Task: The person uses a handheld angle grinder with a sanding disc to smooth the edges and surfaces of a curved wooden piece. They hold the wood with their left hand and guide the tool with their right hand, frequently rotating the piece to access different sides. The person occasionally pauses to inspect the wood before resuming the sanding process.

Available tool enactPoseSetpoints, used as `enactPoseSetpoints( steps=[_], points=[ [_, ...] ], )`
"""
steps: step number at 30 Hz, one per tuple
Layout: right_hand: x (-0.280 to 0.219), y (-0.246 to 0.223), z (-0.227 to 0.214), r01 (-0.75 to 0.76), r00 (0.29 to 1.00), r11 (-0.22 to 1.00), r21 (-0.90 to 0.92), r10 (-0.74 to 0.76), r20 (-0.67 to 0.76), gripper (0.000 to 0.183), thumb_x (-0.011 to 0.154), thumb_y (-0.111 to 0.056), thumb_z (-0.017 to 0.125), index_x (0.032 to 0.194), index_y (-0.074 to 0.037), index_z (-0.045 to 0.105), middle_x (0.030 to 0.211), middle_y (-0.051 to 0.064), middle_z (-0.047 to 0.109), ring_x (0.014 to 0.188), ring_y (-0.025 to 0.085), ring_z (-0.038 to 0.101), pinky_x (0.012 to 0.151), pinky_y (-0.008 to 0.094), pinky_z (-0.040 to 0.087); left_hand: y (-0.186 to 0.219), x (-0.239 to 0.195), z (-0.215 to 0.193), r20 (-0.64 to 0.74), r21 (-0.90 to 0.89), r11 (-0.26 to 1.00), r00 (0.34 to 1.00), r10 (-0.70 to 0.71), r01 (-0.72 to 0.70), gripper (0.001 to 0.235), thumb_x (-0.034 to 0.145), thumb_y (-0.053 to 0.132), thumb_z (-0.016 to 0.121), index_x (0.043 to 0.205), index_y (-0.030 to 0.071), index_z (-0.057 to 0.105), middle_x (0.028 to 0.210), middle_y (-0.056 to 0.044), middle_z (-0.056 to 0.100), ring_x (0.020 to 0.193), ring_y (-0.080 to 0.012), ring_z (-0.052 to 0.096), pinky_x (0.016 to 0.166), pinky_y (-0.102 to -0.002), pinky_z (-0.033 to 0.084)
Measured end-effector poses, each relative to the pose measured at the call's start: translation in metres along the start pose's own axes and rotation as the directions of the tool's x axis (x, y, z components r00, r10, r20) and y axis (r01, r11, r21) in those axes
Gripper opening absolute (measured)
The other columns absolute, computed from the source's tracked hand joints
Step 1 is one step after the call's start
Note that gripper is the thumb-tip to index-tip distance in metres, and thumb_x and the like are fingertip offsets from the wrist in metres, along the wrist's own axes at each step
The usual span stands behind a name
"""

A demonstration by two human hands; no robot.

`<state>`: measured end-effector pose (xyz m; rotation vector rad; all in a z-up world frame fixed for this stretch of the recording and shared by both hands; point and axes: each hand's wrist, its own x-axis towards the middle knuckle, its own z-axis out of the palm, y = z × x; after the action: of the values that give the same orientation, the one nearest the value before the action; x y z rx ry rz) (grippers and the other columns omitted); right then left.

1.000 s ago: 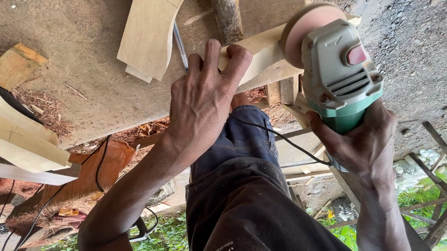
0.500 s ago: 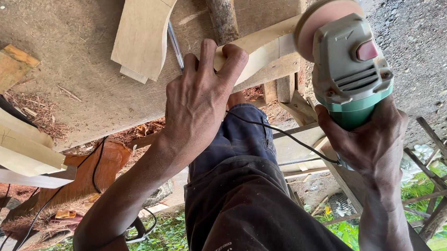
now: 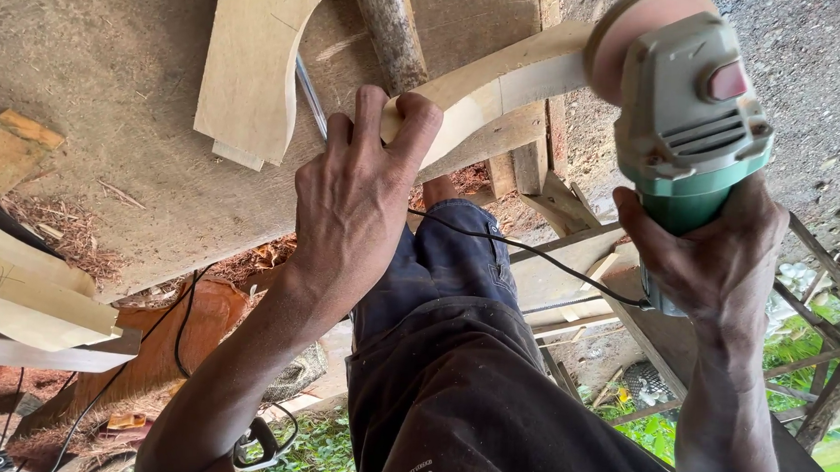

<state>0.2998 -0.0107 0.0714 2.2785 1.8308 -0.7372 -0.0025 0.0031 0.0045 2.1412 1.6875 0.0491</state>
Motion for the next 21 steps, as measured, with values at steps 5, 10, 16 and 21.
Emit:
enactPoseSetpoints(
  steps=[5, 10, 16, 21],
  points=[
    [0.002, 0.001, -0.001, 0.127, 0.992, 0.988, 0.088, -0.127, -0.011, 0.062, 0.093, -0.026, 0.088, 0.131, 0.013, 0.059, 0.097, 0.020, 0.068, 0.075, 0.028, 0.058, 0.063, 0.041, 0.049, 0.000, 0.001, -0.001, 0.020, -0.002, 1.000, 1.000, -0.007, 0.007, 0.036, 0.094, 0.000, 0.069, 0.119, 0.013, 0.047, 0.104, -0.008, 0.045, 0.080, -0.0235, 0.059, 0.038, -0.034, 0.050],
    [0.002, -0.006, 0.007, 0.254, 0.964, 0.964, 0.079, -0.259, 0.056, 0.062, 0.092, -0.030, 0.084, 0.124, 0.015, 0.055, 0.088, 0.022, 0.070, 0.066, 0.032, 0.067, 0.060, 0.040, 0.058, 0.000, 0.001, -0.002, 0.069, -0.058, 0.998, 0.998, 0.005, -0.001, 0.040, 0.092, -0.003, 0.070, 0.121, 0.012, 0.046, 0.109, -0.009, 0.045, 0.083, -0.0245, 0.060, 0.038, -0.035, 0.053],
    [0.002, 0.009, 0.003, 0.234, 0.972, 0.972, 0.008, -0.234, 0.026, 0.065, 0.098, -0.033, 0.085, 0.129, 0.017, 0.058, 0.096, 0.026, 0.073, 0.072, 0.035, 0.071, 0.064, 0.043, 0.060, 0.001, -0.001, -0.001, 0.051, -0.045, 0.999, 0.999, -0.008, 0.010, 0.036, 0.095, 0.000, 0.069, 0.120, 0.012, 0.046, 0.108, -0.009, 0.046, 0.082, -0.0255, 0.060, 0.037, -0.036, 0.051],
    [0.005, -0.004, 0.003, 0.320, 0.942, 0.907, 0.275, -0.336, 0.012, 0.054, 0.093, -0.009, 0.081, 0.127, 0.026, 0.058, 0.105, 0.032, 0.069, 0.079, 0.036, 0.065, 0.067, 0.040, 0.057, 0.000, 0.000, 0.002, 0.058, -0.126, 0.992, 0.998, -0.014, 0.021, 0.043, 0.091, -0.009, 0.069, 0.120, 0.012, 0.045, 0.109, -0.010, 0.045, 0.084, -0.0269, 0.061, 0.039, -0.036, 0.056]
  ],
)
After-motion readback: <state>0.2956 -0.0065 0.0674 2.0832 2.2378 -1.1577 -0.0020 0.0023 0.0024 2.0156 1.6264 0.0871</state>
